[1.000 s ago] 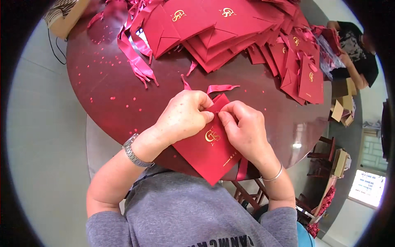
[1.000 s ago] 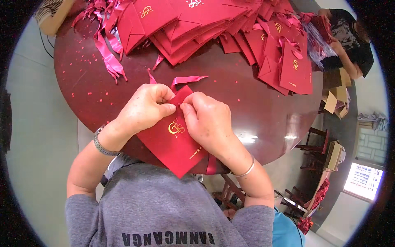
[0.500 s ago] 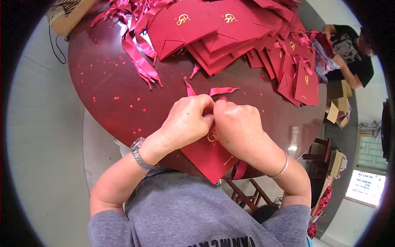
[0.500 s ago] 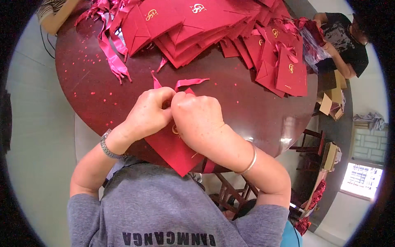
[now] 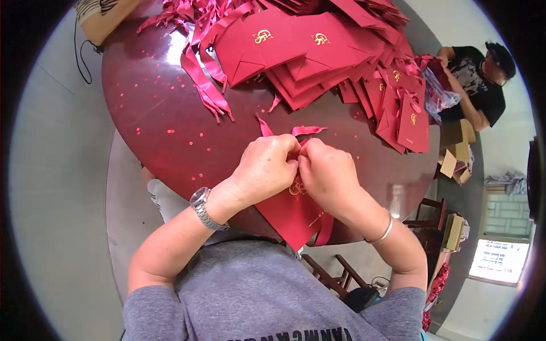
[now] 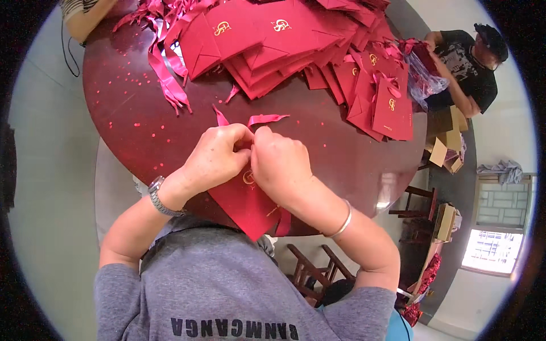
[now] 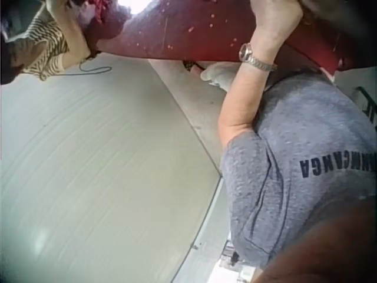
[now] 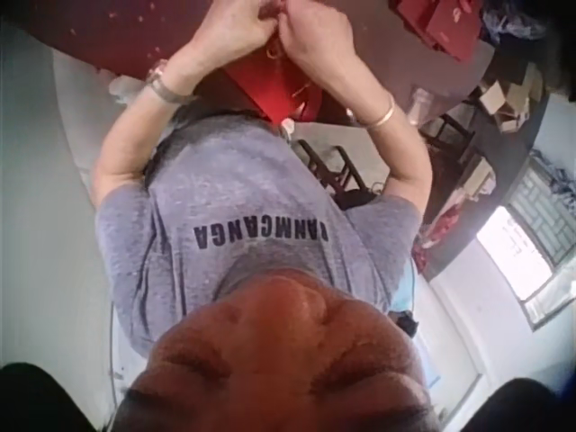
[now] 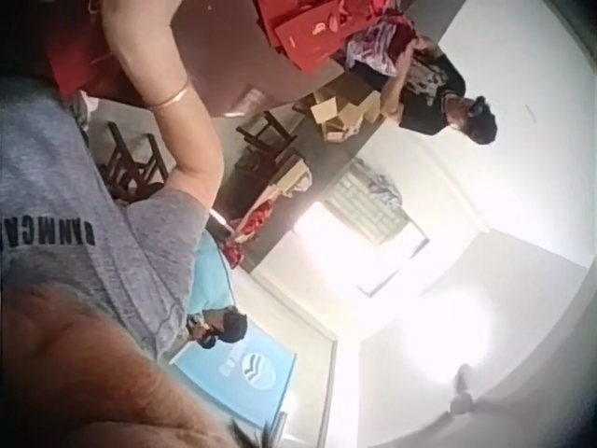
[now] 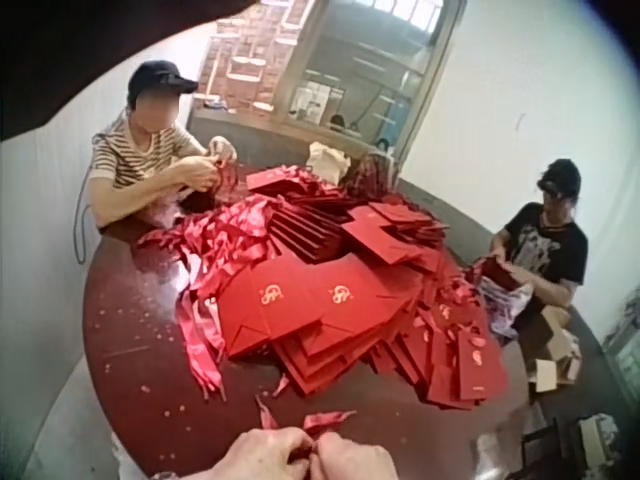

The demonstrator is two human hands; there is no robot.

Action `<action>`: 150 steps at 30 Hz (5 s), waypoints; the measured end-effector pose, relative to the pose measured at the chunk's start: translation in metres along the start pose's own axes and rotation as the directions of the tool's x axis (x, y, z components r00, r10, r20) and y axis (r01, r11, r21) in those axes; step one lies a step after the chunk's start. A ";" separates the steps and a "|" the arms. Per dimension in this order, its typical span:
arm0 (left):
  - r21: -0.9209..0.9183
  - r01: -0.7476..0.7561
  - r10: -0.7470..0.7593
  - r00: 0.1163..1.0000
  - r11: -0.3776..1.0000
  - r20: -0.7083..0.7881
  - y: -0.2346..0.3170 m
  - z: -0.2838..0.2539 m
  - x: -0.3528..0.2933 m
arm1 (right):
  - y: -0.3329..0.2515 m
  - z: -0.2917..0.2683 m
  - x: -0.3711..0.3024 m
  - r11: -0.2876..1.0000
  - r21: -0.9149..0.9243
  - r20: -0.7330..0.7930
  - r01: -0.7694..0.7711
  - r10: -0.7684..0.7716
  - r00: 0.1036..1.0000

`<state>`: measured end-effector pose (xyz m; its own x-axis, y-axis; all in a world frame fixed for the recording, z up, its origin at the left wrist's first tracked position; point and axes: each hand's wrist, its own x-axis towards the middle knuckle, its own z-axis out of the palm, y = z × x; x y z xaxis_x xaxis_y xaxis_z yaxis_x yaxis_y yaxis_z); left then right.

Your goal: The person threads ribbons through the holes of paper gift bags by hand to create handles, gathers the assembled bags into a stack, and helps place them into a plastic bag.

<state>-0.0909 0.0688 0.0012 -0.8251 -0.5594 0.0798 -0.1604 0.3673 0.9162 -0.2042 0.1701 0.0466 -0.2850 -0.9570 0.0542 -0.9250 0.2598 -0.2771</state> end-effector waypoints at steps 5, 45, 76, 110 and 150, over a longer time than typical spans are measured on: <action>-0.066 0.101 -0.101 0.995 0.993 0.008 0.001 -0.003 0.004 | -0.001 0.009 -0.013 0.978 -0.200 -0.064 0.053 -0.067 0.996; 0.562 -0.021 0.112 0.985 0.827 -0.128 -0.013 -0.055 0.025 | 0.046 0.023 -0.049 0.593 0.769 0.038 -0.238 0.329 0.944; 0.369 0.129 -0.034 0.967 0.920 -0.253 0.020 -0.014 -0.074 | -0.022 0.011 -0.076 0.652 -0.059 -0.009 0.756 -0.757 0.653; -0.456 -0.097 0.067 0.994 0.885 -0.081 0.043 0.006 -0.038 | 0.006 -0.002 -0.066 0.455 0.891 -0.115 -0.004 0.234 0.965; 0.303 0.072 -0.097 0.993 0.950 0.067 0.033 -0.031 -0.025 | 0.000 0.034 -0.076 0.835 0.485 -0.240 0.260 -0.159 0.958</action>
<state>-0.0589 0.0717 0.0417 -0.8399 -0.5415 -0.0358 -0.3763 0.5337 0.7573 -0.1742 0.2383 0.0094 -0.1864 -0.9269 0.3256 -0.7243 -0.0942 -0.6830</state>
